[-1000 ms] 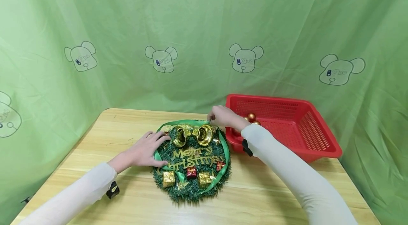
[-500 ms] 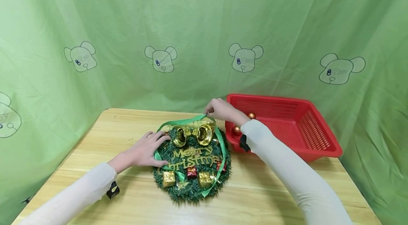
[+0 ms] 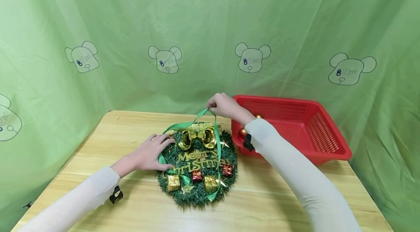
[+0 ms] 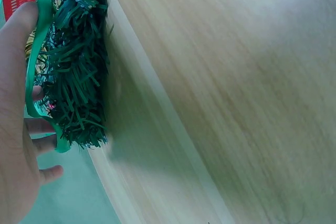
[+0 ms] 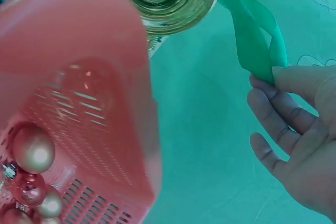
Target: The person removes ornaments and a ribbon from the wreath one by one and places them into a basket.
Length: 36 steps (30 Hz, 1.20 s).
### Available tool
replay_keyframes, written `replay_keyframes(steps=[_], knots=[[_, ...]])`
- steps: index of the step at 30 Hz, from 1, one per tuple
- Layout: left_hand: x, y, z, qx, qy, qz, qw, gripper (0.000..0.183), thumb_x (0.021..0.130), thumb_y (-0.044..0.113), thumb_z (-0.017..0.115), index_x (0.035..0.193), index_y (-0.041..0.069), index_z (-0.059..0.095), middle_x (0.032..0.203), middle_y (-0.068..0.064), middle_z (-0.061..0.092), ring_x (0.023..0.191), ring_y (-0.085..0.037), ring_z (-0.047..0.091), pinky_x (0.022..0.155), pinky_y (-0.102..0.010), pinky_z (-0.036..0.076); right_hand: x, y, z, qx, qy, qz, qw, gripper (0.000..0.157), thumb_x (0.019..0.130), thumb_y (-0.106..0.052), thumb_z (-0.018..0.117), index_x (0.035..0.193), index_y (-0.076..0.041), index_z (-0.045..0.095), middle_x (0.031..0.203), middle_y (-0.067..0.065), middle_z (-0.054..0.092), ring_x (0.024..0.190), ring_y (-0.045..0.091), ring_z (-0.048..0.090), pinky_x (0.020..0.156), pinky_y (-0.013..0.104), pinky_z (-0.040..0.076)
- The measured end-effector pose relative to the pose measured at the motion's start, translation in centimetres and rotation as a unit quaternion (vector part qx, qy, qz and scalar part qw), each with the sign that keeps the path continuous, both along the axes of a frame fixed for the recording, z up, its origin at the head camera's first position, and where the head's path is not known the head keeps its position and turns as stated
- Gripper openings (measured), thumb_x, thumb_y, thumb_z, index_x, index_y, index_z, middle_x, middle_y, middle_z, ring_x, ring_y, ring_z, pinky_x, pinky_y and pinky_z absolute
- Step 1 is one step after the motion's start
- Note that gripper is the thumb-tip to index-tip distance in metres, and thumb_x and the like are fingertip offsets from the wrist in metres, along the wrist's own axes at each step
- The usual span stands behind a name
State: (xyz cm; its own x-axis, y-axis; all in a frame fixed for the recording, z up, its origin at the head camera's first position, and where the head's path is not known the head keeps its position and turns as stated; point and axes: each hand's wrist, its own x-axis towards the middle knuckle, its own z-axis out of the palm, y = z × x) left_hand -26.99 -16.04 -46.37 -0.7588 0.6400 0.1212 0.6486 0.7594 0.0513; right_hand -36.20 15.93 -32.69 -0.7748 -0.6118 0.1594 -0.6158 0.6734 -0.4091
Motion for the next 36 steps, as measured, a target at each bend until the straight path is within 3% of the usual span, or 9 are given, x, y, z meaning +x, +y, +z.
replay_keyframes(steps=[13, 21, 29, 36], knots=[[-0.3, 0.1, 0.3, -0.011, 0.013, 0.000, 0.9999, 0.096, 0.084, 0.078, 0.056, 0.155, 0.016, 0.037, 0.156, -0.017, 0.043, 0.142, -0.038, 0.044, 0.121, -0.063, 0.029, 0.0, -0.3, 2.1, 0.002, 0.016, -0.014, 1.000, 0.015, 0.094, -0.002, 0.068, 0.102, -0.004, 0.080, 0.099, 0.015, 0.078, 0.066, 0.015, 0.056, 0.066, 0.029, 0.048], [0.0, 0.2, 0.6, -0.009, 0.002, 0.002, 1.0000, 0.094, 0.085, 0.077, 0.057, 0.155, 0.017, 0.038, 0.157, -0.017, 0.042, 0.142, -0.039, 0.044, 0.122, -0.063, 0.028, 0.1, 0.4, 3.3, -0.013, -0.013, -0.007, 1.000, 0.013, 0.091, 0.001, 0.072, 0.101, -0.002, 0.080, 0.096, 0.019, 0.078, 0.080, 0.022, 0.070, 0.075, 0.031, 0.058], [0.1, 0.2, 0.4, -0.008, 0.002, 0.003, 1.0000, 0.094, 0.085, 0.077, 0.058, 0.155, 0.018, 0.037, 0.157, -0.018, 0.041, 0.143, -0.039, 0.044, 0.122, -0.063, 0.027, 0.2, 1.9, 4.6, -0.028, -0.038, 0.001, 0.999, 0.014, 0.092, 0.001, 0.071, 0.102, -0.003, 0.079, 0.095, 0.018, 0.078, 0.076, 0.012, 0.068, 0.068, 0.021, 0.053], [0.3, 0.1, 0.1, -0.004, 0.006, 0.000, 1.0000, 0.094, 0.084, 0.076, 0.059, 0.154, 0.017, 0.039, 0.154, -0.017, 0.045, 0.141, -0.037, 0.045, 0.122, -0.063, 0.028, 0.5, 3.5, 5.5, -0.041, -0.031, 0.010, 0.999, 0.016, 0.093, 0.001, 0.069, 0.105, -0.002, 0.079, 0.098, 0.016, 0.078, 0.071, 0.013, 0.061, 0.060, 0.020, 0.046]])
